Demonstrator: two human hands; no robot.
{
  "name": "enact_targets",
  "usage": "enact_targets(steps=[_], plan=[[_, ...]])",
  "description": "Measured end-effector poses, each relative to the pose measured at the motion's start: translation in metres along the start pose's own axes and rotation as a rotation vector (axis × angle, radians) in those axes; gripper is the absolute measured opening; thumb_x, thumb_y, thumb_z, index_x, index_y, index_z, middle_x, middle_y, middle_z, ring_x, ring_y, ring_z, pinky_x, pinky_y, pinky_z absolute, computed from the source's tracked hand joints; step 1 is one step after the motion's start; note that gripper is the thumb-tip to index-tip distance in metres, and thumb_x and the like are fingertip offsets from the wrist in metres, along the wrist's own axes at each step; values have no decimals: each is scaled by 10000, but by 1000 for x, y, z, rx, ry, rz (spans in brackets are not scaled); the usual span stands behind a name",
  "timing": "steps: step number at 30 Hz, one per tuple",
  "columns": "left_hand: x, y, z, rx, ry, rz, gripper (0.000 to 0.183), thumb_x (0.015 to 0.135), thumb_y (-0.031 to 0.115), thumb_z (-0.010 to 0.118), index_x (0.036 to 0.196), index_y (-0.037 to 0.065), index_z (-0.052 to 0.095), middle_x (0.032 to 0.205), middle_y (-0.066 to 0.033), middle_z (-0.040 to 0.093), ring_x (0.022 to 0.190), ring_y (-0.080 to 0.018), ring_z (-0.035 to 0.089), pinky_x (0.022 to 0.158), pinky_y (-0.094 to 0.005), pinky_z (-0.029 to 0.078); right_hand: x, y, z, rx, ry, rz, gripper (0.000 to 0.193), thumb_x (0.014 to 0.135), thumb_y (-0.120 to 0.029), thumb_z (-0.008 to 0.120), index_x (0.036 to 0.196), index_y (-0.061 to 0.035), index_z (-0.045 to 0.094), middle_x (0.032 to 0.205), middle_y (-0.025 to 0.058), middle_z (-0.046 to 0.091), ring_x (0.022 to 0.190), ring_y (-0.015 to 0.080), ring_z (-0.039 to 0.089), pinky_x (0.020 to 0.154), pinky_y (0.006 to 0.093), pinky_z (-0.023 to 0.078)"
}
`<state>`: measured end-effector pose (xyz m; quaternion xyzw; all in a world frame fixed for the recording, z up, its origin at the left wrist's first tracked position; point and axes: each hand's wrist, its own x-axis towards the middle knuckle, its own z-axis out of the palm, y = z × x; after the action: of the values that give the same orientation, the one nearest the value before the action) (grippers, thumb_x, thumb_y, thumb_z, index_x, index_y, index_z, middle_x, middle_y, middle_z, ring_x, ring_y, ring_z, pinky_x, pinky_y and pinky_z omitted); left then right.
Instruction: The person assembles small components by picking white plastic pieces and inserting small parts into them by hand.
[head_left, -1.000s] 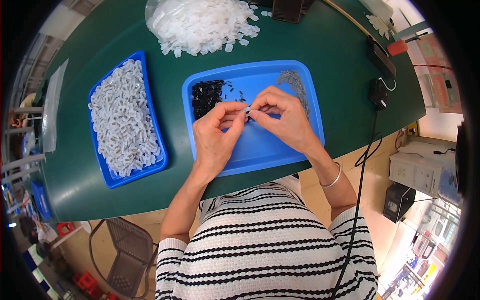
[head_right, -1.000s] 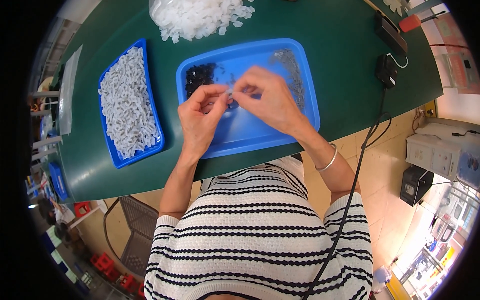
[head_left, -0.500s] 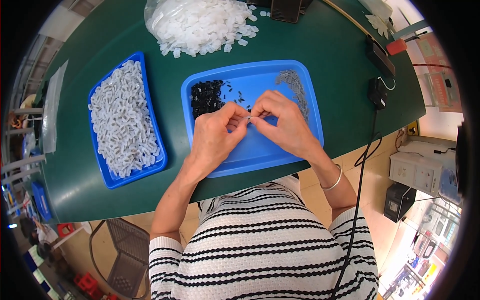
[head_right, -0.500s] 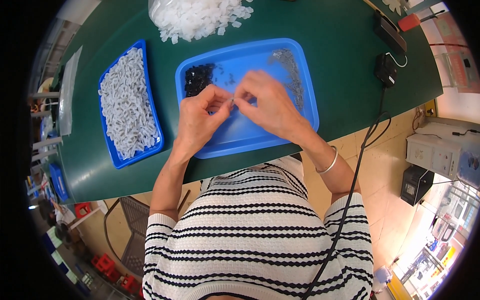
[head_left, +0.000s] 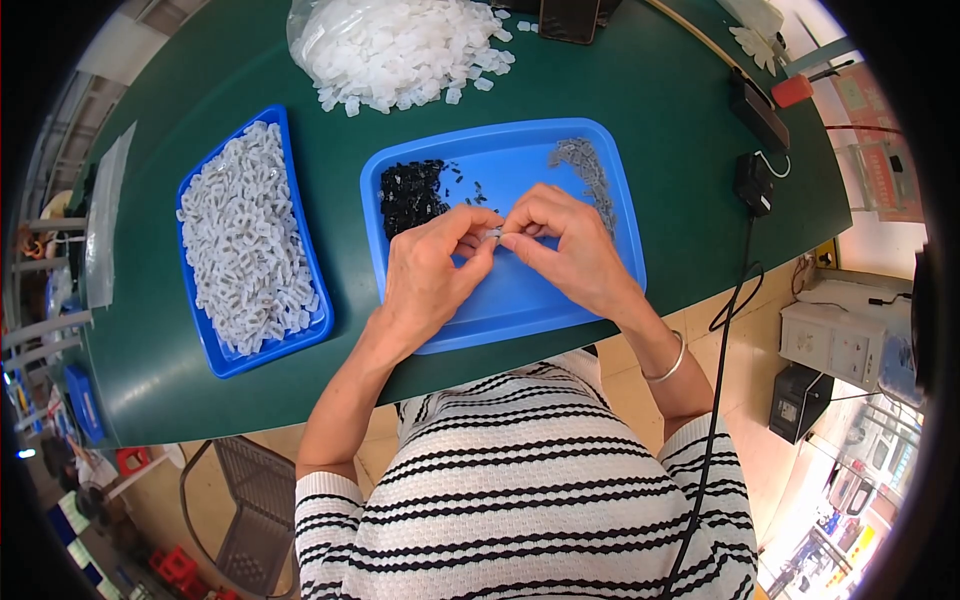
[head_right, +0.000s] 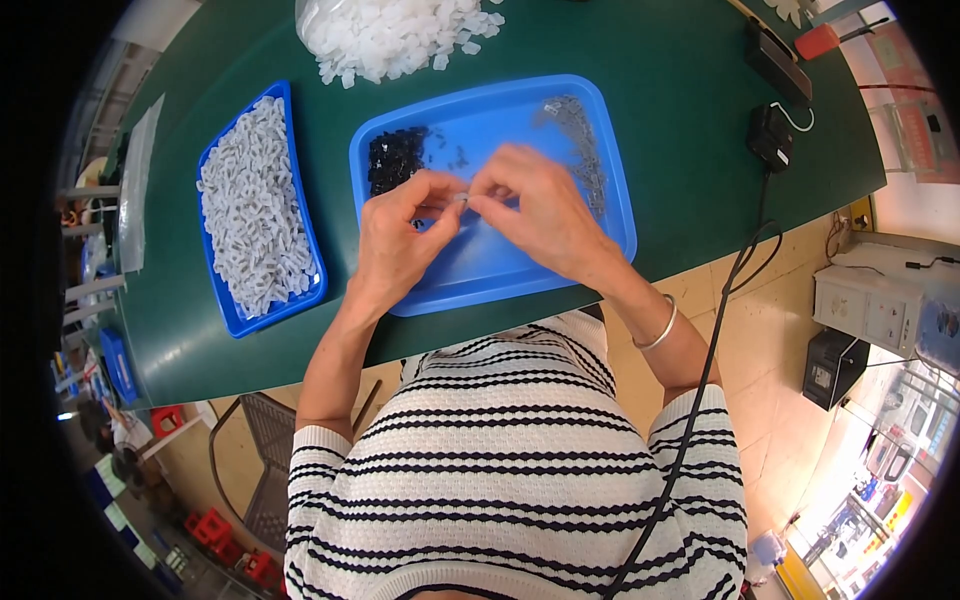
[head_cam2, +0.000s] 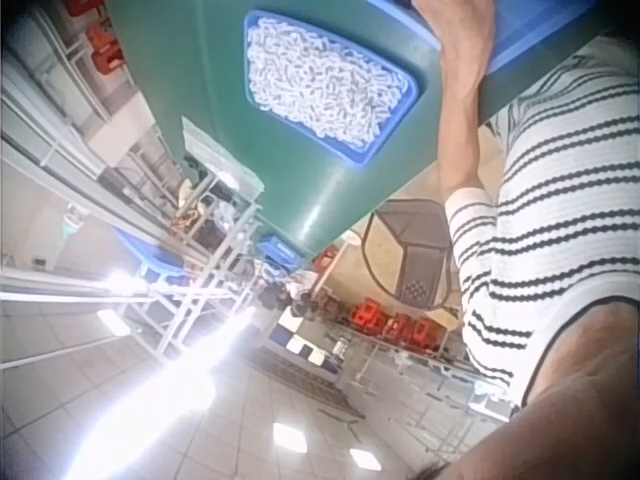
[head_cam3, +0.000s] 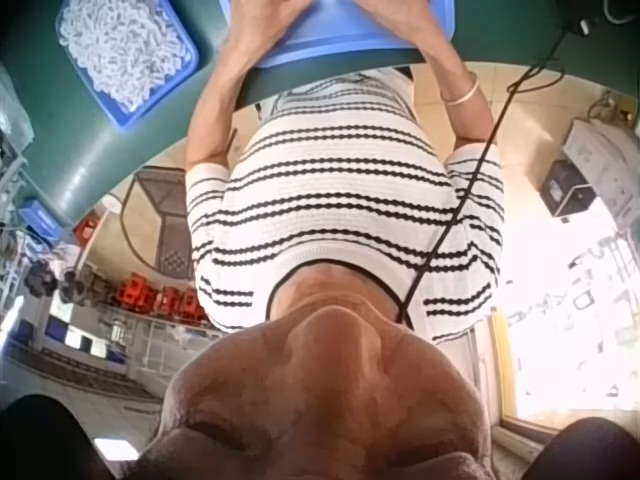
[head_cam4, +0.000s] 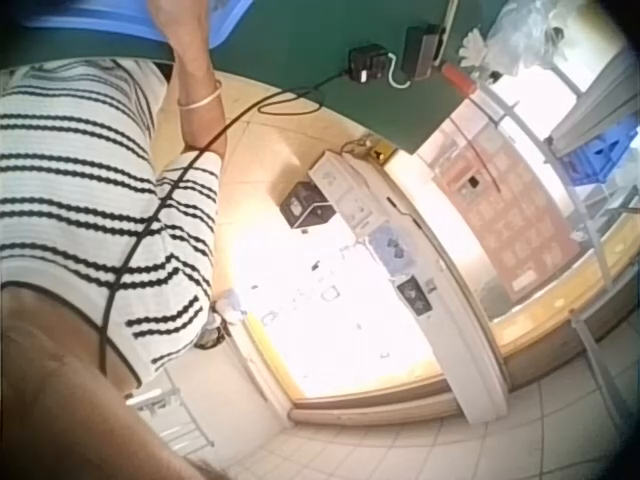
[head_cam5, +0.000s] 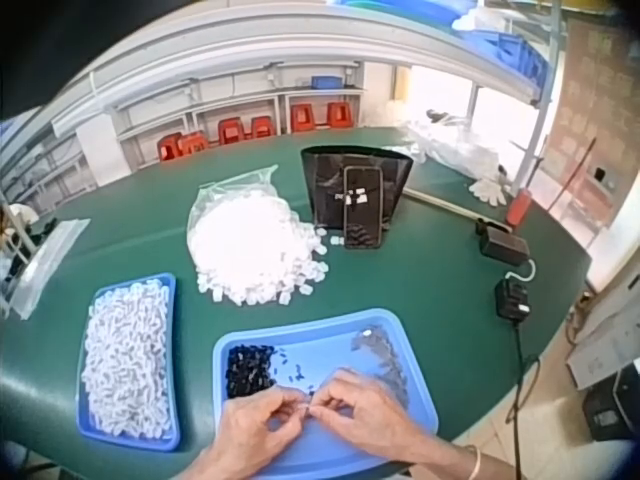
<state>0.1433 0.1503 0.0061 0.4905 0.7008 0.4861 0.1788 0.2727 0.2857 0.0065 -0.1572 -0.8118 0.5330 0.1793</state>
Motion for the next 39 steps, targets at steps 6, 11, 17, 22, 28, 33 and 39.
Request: enact_targets(steps=[6, 11, 17, 22, 28, 33, 39], plan=[[-1, -6, 2, -91, -45, -73, 143, 814, -7, 671, 957, -10, 673, 810, -118, 704, 728, -175, 701, 658, -274, 570, -5, 0, 1, 35, 22, 8, 73, 803, -24, 678, 857, 4, 639, 795, 82, 575, 729, 199, 596, 668, 310, 493], [-2, -8, -2, -369, -90, -242, 114, 842, -19, 660, 955, -24, 658, 815, -99, 707, 751, -131, 694, 669, -239, 559, -6, -1, 0, 226, -54, 139, 19, 849, 25, 648, 867, 31, 644, 909, 46, 596, 809, 110, 577, 737, 243, 512], [2, -7, -10, -730, -206, -432, 79, 876, 0, 660, 932, -35, 617, 856, -89, 697, 765, -109, 682, 695, -217, 547, -5, 5, 3, 614, -113, 248, 15, 869, 15, 640, 862, 27, 644, 923, 40, 584, 817, 103, 571, 748, 235, 501], [-4, -12, -3, -554, -94, -363, 95, 855, -41, 624, 944, -13, 638, 844, -68, 691, 744, -98, 661, 684, -209, 535, -6, 0, 8, 536, -58, 210, 16, 862, 2, 652, 867, 17, 647, 911, 47, 585, 838, 118, 569, 738, 255, 496], [-7, -10, -1, -401, -48, -326, 143, 860, -17, 619, 981, -1, 694, 818, -33, 683, 751, -83, 643, 701, -205, 532, -4, 2, -6, -89, -32, -71, 43, 848, 18, 651, 891, 22, 653, 942, 57, 601, 842, 125, 585, 757, 248, 510], [-9, -11, -6, -505, -51, -393, 197, 894, 22, 622, 1068, 19, 712, 874, -56, 673, 769, -96, 650, 700, -217, 539, 2, -11, -19, 107, -103, 23, 64, 862, 30, 632, 920, 27, 659, 940, 58, 610, 853, 127, 587, 767, 247, 516], [-8, -5, -6, -568, -61, -389, 204, 899, 10, 615, 1092, -5, 678, 943, -75, 656, 821, -109, 655, 716, -235, 543, 2, -9, -14, 74, -170, 8, 61, 867, 30, 631, 927, 24, 624, 935, 58, 610, 841, 128, 592, 774, 255, 527]])
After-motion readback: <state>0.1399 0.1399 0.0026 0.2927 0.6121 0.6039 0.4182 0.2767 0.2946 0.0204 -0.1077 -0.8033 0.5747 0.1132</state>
